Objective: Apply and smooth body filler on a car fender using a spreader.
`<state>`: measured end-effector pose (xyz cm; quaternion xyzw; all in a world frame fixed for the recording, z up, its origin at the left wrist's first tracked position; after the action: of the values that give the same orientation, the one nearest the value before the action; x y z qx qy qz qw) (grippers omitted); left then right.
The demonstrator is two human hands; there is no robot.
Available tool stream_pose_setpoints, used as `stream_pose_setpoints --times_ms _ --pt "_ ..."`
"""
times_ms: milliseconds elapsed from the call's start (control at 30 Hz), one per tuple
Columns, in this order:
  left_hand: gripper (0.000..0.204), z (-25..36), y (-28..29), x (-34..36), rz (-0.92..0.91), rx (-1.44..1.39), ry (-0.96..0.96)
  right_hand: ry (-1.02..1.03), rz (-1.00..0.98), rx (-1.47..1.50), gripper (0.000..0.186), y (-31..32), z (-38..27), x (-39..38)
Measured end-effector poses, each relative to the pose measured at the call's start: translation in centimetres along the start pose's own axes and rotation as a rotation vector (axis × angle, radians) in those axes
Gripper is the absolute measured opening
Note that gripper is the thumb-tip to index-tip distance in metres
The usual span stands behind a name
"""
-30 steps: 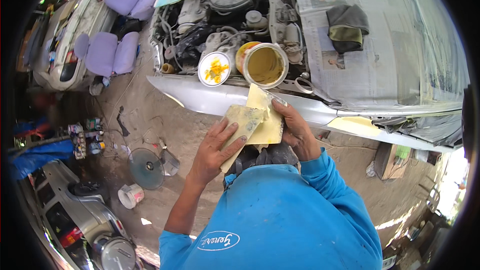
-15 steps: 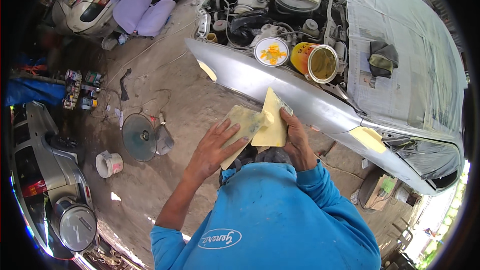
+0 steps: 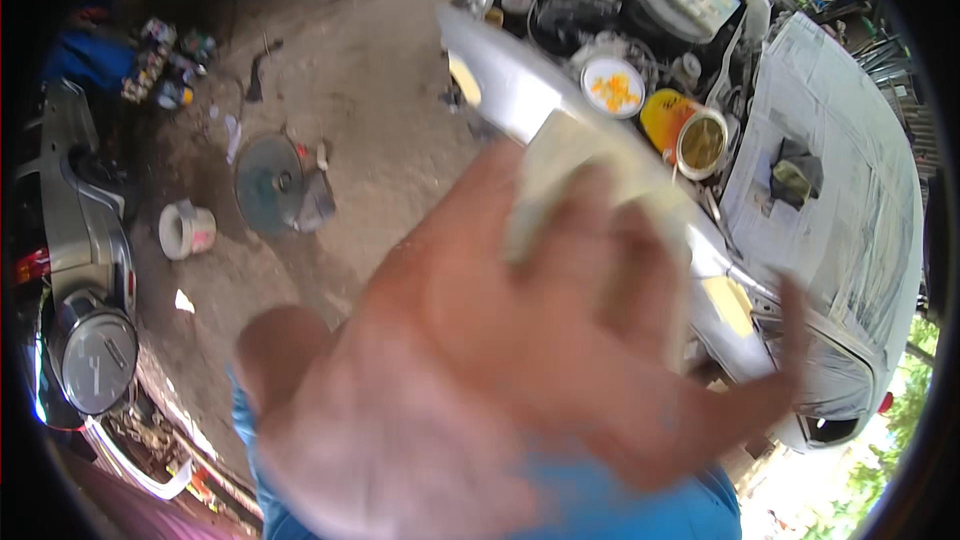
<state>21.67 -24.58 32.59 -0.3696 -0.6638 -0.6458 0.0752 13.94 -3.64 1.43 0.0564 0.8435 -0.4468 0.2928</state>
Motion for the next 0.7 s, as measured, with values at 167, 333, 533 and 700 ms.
stream_pose_setpoints --times_ms 167,333,533,700 --pt "0.042 1.9 -2.9 0.6 -0.134 -0.069 -0.033 0.13 0.086 0.166 0.035 -8.3 2.3 -7.2" --pt "0.041 4.4 -5.1 2.5 -0.148 -0.124 -0.101 0.145 -0.039 0.245 0.033 -9.1 -5.5 -8.3" --pt "0.04 4.9 -6.9 3.5 -0.247 -0.061 -0.14 0.011 -0.251 0.37 0.031 -2.7 -1.9 -6.9" --pt "0.039 6.5 -7.7 4.4 -0.4 -0.072 -0.144 -0.144 -0.331 0.475 0.03 -3.8 2.7 -4.7"
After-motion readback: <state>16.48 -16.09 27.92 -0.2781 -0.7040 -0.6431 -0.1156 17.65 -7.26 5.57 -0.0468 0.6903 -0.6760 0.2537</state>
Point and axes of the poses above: each hand's wrist, its own x-axis towards the middle knuckle, its own y-axis out of the back of the hand, z = x × y, the point moved 9 cm from there along x, towards the middle knuckle, and after that the axes turned 13 degrees about x, right-handed, at the moved point
